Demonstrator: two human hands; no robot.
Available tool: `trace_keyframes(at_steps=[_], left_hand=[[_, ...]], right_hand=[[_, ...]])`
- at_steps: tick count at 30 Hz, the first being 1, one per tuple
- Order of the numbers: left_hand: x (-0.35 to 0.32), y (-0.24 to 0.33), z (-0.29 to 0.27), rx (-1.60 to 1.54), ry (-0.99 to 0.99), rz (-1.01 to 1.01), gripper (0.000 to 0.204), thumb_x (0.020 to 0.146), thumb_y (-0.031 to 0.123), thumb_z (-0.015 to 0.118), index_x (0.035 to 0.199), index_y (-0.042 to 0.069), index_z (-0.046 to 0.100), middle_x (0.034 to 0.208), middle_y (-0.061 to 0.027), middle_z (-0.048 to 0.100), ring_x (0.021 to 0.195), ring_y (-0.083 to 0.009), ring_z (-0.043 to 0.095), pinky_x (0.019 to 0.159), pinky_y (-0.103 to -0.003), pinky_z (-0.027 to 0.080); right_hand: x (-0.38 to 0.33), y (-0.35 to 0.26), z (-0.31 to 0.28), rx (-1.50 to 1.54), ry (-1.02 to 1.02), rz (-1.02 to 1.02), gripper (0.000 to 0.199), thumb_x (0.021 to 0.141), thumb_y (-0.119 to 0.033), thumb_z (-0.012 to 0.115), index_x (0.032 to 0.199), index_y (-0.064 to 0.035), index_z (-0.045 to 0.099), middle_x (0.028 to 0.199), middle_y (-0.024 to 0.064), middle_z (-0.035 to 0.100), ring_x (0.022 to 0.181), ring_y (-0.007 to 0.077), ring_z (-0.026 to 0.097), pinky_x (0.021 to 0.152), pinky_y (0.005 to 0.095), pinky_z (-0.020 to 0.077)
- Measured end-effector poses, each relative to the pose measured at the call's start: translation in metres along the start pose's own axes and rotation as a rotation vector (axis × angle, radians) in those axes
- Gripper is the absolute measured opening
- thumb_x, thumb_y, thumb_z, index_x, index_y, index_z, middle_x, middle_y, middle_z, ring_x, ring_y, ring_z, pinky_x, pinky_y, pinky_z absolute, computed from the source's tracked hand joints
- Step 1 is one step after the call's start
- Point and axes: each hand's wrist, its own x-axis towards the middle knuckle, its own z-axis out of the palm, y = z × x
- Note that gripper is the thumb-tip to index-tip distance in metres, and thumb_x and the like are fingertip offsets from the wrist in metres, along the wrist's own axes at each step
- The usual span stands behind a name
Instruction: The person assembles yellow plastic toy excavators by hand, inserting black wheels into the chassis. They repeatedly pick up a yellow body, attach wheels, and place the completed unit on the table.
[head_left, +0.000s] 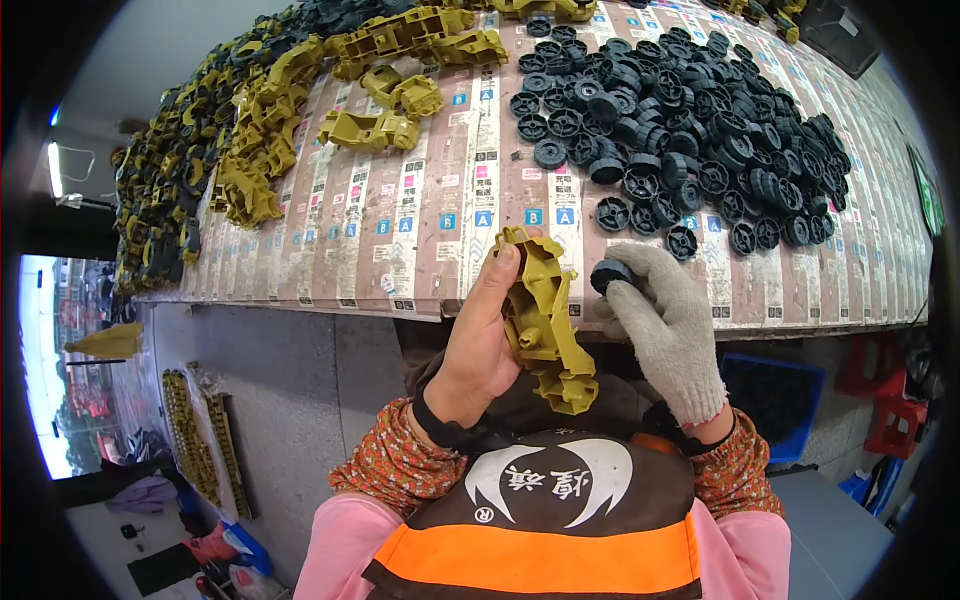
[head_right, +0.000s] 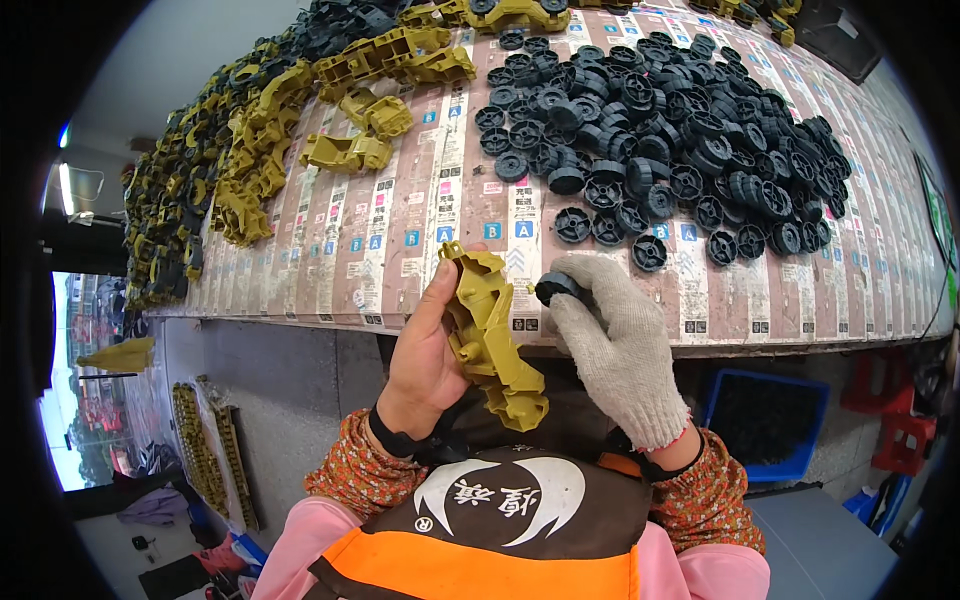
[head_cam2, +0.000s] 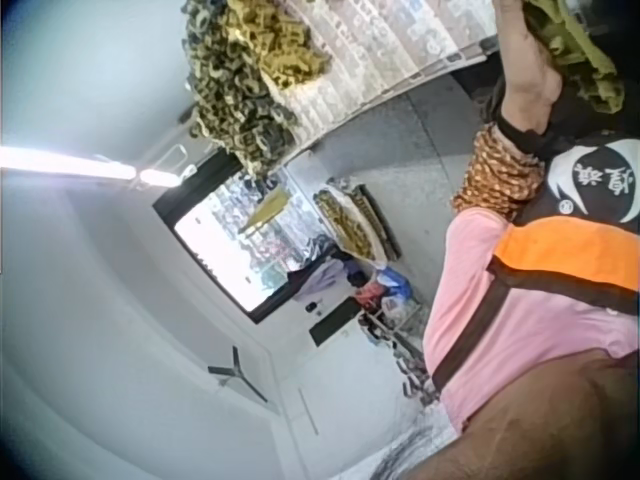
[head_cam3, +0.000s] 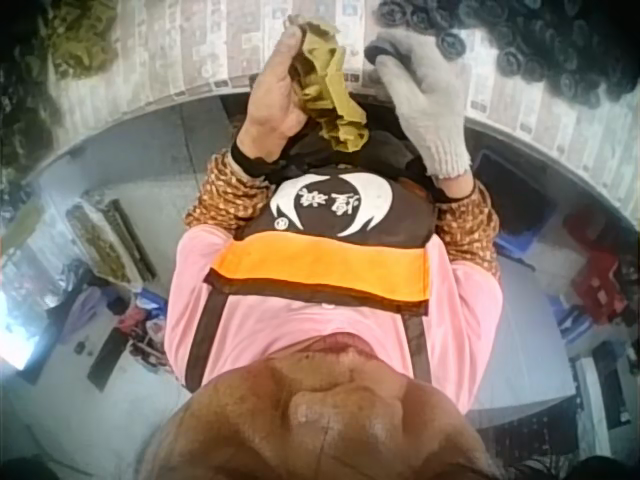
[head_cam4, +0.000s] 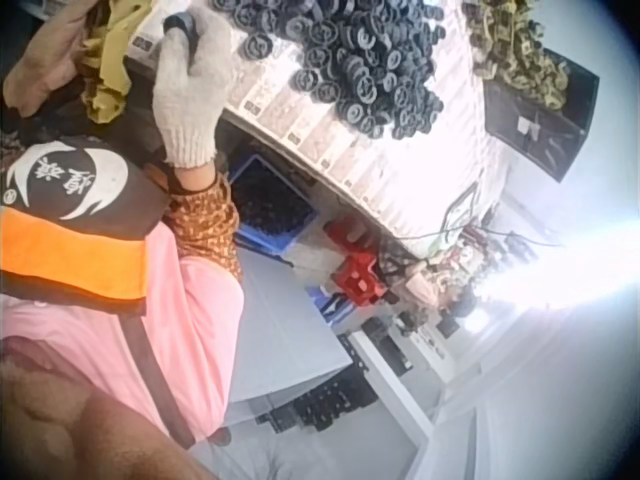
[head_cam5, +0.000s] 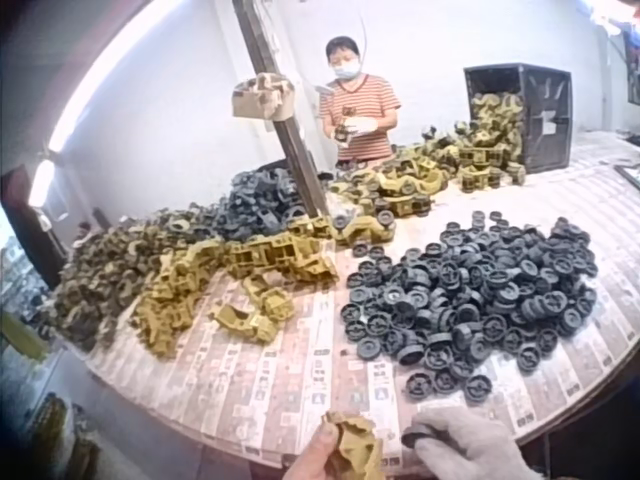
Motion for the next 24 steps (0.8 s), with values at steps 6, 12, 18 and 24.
trace_keyframes(at_steps=[6, 12, 18, 24], left_hand=[[-0.007, 0.009, 0.018, 0.137, -0.025, 0.142, 0.038, 0.111, 0.022, 0.063, 0.145, 0.011, 0.049, 0.13, -0.0044, 0.062, 0.114, -0.0152, 0.065, 0.094, -0.035, 0.06], [-0.021, 0.003, 0.029, 0.494, -0.017, 0.409, 0.053, 0.102, 0.014, 0.075, 0.146, 0.01, 0.045, 0.129, -0.0057, 0.059, 0.115, -0.014, 0.063, 0.097, -0.033, 0.056], [-0.025, 0.011, 0.03, 1.241, -0.383, 1.414, 0.05, 0.084, 0.018, 0.087, 0.128, 0.024, 0.066, 0.122, -0.006, 0.059, 0.106, -0.0236, 0.06, 0.091, -0.038, 0.053], [-0.005, -0.006, -0.012, 1.67, -0.573, 1.106, 0.047, 0.086, 0.013, 0.083, 0.127, 0.026, 0.065, 0.122, -0.0007, 0.06, 0.129, -0.0272, 0.06, 0.114, -0.048, 0.046]], right_hand=[[-0.002, -0.011, 0.002, 0.136, 0.0, 0.109, 0.025, 0.105, -0.005, 0.062, 0.13, -0.0004, 0.064, 0.107, 0.0067, 0.071, 0.089, 0.0111, 0.072, 0.073, 0.0266, 0.0619], [-0.002, -0.011, 0.012, 0.239, 0.019, 0.087, 0.024, 0.106, -0.007, 0.062, 0.129, 0.0012, 0.062, 0.112, 0.0084, 0.07, 0.089, 0.0125, 0.074, 0.072, 0.0265, 0.0627], [0.001, -0.019, 0.01, 0.292, -0.024, 0.177, 0.025, 0.108, -0.014, 0.061, 0.127, 0.0016, 0.063, 0.112, 0.0085, 0.07, 0.092, 0.0147, 0.073, 0.072, 0.0286, 0.0606], [0.012, 0.023, 0.01, 0.153, 0.118, 0.03, 0.021, 0.106, -0.015, 0.062, 0.119, 0.0008, 0.067, 0.103, 0.007, 0.071, 0.088, 0.0128, 0.067, 0.076, 0.0301, 0.0551]])
